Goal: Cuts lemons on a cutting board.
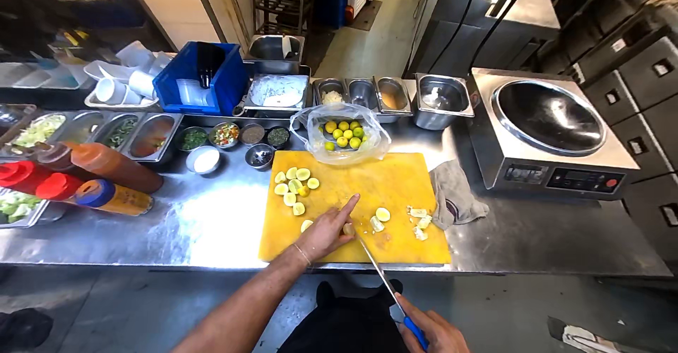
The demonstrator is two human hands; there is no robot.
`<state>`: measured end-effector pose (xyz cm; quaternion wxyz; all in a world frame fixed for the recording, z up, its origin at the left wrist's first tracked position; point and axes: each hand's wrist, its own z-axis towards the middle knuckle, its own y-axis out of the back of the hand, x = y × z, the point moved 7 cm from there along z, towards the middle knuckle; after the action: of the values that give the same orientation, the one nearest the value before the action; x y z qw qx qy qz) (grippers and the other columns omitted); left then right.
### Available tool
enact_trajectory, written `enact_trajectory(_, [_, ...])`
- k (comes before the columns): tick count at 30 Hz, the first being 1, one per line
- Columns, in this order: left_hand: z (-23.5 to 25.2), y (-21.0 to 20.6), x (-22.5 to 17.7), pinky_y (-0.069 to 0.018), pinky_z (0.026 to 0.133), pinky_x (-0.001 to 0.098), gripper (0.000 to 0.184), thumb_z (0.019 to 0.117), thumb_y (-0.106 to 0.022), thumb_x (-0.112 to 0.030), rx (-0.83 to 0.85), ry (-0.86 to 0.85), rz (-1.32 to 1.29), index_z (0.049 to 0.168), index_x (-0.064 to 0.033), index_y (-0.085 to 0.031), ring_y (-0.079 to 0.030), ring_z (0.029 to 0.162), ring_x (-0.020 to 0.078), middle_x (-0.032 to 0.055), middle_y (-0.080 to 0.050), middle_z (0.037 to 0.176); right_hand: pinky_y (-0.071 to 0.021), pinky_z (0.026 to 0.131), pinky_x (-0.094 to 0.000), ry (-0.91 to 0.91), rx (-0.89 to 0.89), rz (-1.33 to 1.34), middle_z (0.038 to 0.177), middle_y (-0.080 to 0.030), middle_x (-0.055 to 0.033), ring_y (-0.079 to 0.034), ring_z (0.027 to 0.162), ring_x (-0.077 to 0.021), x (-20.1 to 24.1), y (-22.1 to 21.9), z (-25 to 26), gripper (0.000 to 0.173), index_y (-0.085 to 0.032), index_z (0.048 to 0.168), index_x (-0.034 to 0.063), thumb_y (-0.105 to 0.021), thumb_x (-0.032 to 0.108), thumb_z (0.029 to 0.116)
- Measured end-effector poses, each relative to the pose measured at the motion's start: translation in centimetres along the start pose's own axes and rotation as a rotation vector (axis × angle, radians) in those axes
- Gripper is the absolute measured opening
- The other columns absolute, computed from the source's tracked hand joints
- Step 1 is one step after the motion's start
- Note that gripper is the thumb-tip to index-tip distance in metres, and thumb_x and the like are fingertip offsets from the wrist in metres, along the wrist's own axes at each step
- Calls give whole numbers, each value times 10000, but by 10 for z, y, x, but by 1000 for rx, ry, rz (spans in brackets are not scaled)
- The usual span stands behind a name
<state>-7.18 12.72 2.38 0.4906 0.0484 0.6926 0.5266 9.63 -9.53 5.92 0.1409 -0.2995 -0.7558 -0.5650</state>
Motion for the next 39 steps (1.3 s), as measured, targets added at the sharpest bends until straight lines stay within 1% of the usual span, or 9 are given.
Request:
enact_trajectory(7, [-2, 0, 2, -551, 981, 422, 940, 910, -770, -133, -13, 3, -43, 1647, -122, -187, -690, 1042, 247, 74, -722, 1144, -566, 656, -435, 65, 12, 93, 903, -719, -120, -669, 730, -242, -4, -2, 2, 444, -663, 1404, 228, -647, 285, 964])
enact_trajectory(14, [-6, 0, 5, -549, 996, 423, 892, 921, -768, -167, -55, -24, -27, 1632, -107, -232, -694, 1058, 239, 63, -721, 1169, -584, 702, -421, 54, -17, 185, 933, -753, -126, -691, 730, -224, -9, -5, 4, 452, -649, 1410, 138, -648, 233, 968])
enact_trajectory(19, [-26, 25, 22, -538, 1001, 466, 739, 924, -750, -145, -300, 100, 192, 1571, -101, -395, -657, 1136, 312, 104, -686, 1254, -598, 739, -412, 46, 16, 252, 1005, -763, -123, -713, 767, -201, -11, 0, 5, 453, -621, 1432, 111, -626, 195, 987])
enact_trajectory(21, [-27, 38, 19, -507, 1045, 488, 696, 934, -749, -228, -402, 96, 237, 1541, -80, -442, -619, 1222, 331, 114, -657, 1340, -606, 754, -407, 83, 58, 306, 1049, -765, -109, -720, 783, -182, -10, -4, 8, 455, -602, 1449, 114, -615, 185, 999])
enact_trajectory(23, [-16, 40, 5, -510, 1045, 488, 674, 956, -716, -309, -437, 64, 204, 1530, -76, -450, -620, 1223, 312, 104, -660, 1334, -608, 760, -412, 115, 120, 357, 1067, -765, -89, -722, 795, -167, -10, -13, 15, 460, -590, 1465, 143, -609, 196, 1009])
enact_trajectory(28, [51, -3, -43, -519, 1015, 495, 864, 901, -751, -490, -61, 223, 119, 1601, -177, -351, -646, 1158, 305, 117, -680, 1243, -596, 648, -348, 124, 266, 520, 968, -748, -47, -677, 684, -133, -10, -32, 40, 444, -583, 1474, 203, -590, 212, 1029])
enact_trajectory(32, [78, -30, -51, -508, 991, 511, 813, 930, -733, -351, 72, 266, 158, 1607, -167, -322, -638, 1142, 344, 155, -661, 1234, -593, 633, -336, 108, 291, 601, 938, -747, -37, -675, 674, -129, -9, -34, 48, 438, -592, 1462, 187, -590, 209, 1025])
enact_trajectory(35, [69, -21, -49, -496, 1000, 508, 738, 953, -701, -325, 11, 256, 159, 1588, -161, -363, -642, 1143, 326, 132, -669, 1248, -594, 592, -334, 7, 254, 706, 940, -751, -51, -682, 654, -152, -12, -33, 52, 444, -588, 1465, 175, -592, 200, 1021])
enact_trajectory(39, [24, 8, -22, -478, 1005, 522, 669, 941, -701, -384, -323, 197, 295, 1522, -131, -486, -660, 1087, 299, 93, -716, 1162, -592, 556, -333, -103, 40, 833, 916, -744, -88, -684, 638, -179, -31, -18, 56, 445, -573, 1454, 81, -560, 143, 1014])
